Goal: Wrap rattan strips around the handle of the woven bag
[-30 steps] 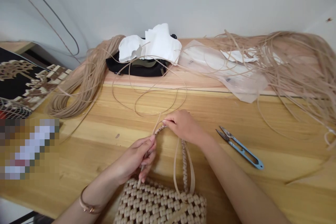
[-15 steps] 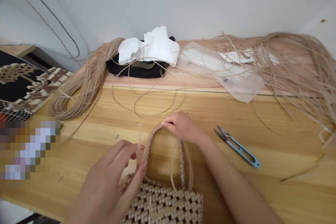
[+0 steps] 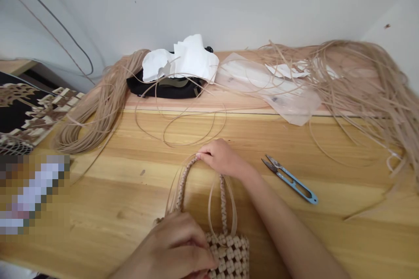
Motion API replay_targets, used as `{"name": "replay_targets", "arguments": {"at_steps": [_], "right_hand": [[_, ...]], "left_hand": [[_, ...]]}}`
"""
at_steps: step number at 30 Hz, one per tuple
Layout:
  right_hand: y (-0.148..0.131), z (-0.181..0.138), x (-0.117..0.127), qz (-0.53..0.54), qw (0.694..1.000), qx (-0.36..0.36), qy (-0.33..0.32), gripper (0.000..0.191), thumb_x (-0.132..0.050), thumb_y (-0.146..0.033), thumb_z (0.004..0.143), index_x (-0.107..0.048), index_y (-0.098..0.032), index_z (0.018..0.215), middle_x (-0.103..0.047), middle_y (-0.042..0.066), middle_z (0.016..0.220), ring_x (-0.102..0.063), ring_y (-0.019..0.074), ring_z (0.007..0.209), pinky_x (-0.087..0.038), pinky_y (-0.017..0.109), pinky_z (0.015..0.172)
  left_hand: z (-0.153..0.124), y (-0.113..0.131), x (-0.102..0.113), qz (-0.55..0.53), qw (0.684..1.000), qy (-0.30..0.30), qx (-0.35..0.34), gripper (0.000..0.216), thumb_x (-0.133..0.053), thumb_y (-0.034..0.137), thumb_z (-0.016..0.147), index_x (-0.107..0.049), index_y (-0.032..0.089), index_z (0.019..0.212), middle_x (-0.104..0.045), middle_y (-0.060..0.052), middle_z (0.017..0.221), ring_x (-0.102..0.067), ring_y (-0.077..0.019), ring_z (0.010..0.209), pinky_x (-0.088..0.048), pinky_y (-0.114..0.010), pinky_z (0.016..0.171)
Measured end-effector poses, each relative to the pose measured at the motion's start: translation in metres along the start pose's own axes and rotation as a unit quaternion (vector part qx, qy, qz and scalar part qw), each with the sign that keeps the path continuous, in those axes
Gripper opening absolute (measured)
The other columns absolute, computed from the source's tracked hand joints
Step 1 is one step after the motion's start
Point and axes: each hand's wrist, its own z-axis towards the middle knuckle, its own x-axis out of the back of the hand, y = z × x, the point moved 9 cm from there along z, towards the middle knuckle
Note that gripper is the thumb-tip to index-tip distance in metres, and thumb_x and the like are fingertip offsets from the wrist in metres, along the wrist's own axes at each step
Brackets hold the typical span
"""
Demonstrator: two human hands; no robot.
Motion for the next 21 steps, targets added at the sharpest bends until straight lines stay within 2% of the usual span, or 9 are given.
{"name": "replay_targets", "arguments": {"at_steps": [2, 4, 10, 13, 15, 19, 21], "right_hand": [[0.000, 0.000, -0.001, -0.003, 1.000, 0.002, -0.002, 0.029, -0.047, -0.018, 0.082, -0.049, -0.013, 0.053, -0.044, -0.004, 0.050, -0.036, 0.0080, 0.051, -0.025, 0.022, 0.053], [0.000, 0.000, -0.002, -0.004, 1.000, 0.007, -0.006, 0.030, -0.046, -0.019, 0.082, -0.050, -0.013, 0.053, -0.045, -0.003, 0.051, -0.038, 0.0085, 0.053, -0.025, 0.022, 0.053], [-0.003, -0.001, -0.002, -0.001, 1.000, 0.010, -0.007, 0.029, -0.045, -0.019, 0.083, -0.053, -0.013, 0.055, -0.049, -0.003, 0.054, -0.039, 0.0088, 0.054, -0.026, 0.022, 0.054], [-0.005, -0.002, -0.001, -0.001, 1.000, 0.011, -0.005, 0.029, -0.047, -0.018, 0.082, -0.052, -0.013, 0.055, -0.048, -0.003, 0.053, -0.039, 0.0085, 0.053, -0.026, 0.022, 0.055], [-0.006, -0.002, -0.001, 0.000, 1.000, 0.012, -0.005, 0.029, -0.048, -0.017, 0.082, -0.051, -0.013, 0.054, -0.046, -0.003, 0.051, -0.038, 0.0080, 0.052, -0.025, 0.022, 0.054], [-0.008, -0.002, -0.001, 0.006, 1.000, 0.014, -0.001, 0.029, -0.048, -0.016, 0.082, -0.049, -0.013, 0.053, -0.042, -0.004, 0.050, -0.036, 0.0073, 0.051, -0.025, 0.021, 0.054], [-0.009, -0.001, 0.000, 0.008, 1.000, 0.014, 0.001, 0.030, -0.048, -0.017, 0.082, -0.048, -0.014, 0.052, -0.040, -0.005, 0.049, -0.034, 0.0071, 0.050, -0.024, 0.021, 0.053]], "left_hand": [[0.004, -0.001, -0.003, -0.022, 0.999, -0.039, 0.017, 0.014, -0.055, 0.031, 0.086, -0.064, 0.021, 0.081, -0.066, 0.001, 0.071, -0.057, -0.0092, 0.064, -0.039, -0.021, 0.062], [0.008, 0.001, 0.003, -0.039, 0.998, -0.047, 0.029, 0.010, -0.057, 0.027, 0.084, -0.064, 0.020, 0.084, -0.067, 0.000, 0.074, -0.059, -0.0092, 0.066, -0.042, -0.021, 0.063], [0.014, -0.001, 0.018, -0.059, 0.997, 0.015, 0.043, 0.008, -0.057, 0.023, 0.084, -0.064, 0.020, 0.085, -0.066, -0.002, 0.070, -0.059, -0.0113, 0.063, -0.043, -0.022, 0.059], [0.013, -0.008, 0.020, -0.099, 0.991, 0.056, 0.066, 0.008, -0.056, 0.020, 0.082, -0.064, 0.019, 0.081, -0.064, -0.001, 0.067, -0.058, -0.0111, 0.060, -0.042, -0.022, 0.056], [0.012, -0.015, 0.018, -0.126, 0.985, 0.062, 0.102, 0.009, -0.055, 0.018, 0.081, -0.064, 0.018, 0.078, -0.063, -0.002, 0.067, -0.057, -0.0110, 0.061, -0.042, -0.021, 0.056], [0.006, -0.029, 0.007, -0.143, 0.970, 0.007, 0.194, 0.012, -0.055, 0.024, 0.083, -0.065, 0.018, 0.080, -0.062, -0.003, 0.071, -0.057, -0.0125, 0.066, -0.041, -0.021, 0.058], [0.002, -0.031, 0.002, -0.124, 0.972, -0.020, 0.201, 0.011, -0.059, 0.028, 0.079, -0.064, 0.019, 0.084, -0.063, -0.002, 0.073, -0.057, -0.0138, 0.068, -0.040, -0.022, 0.059]]}}
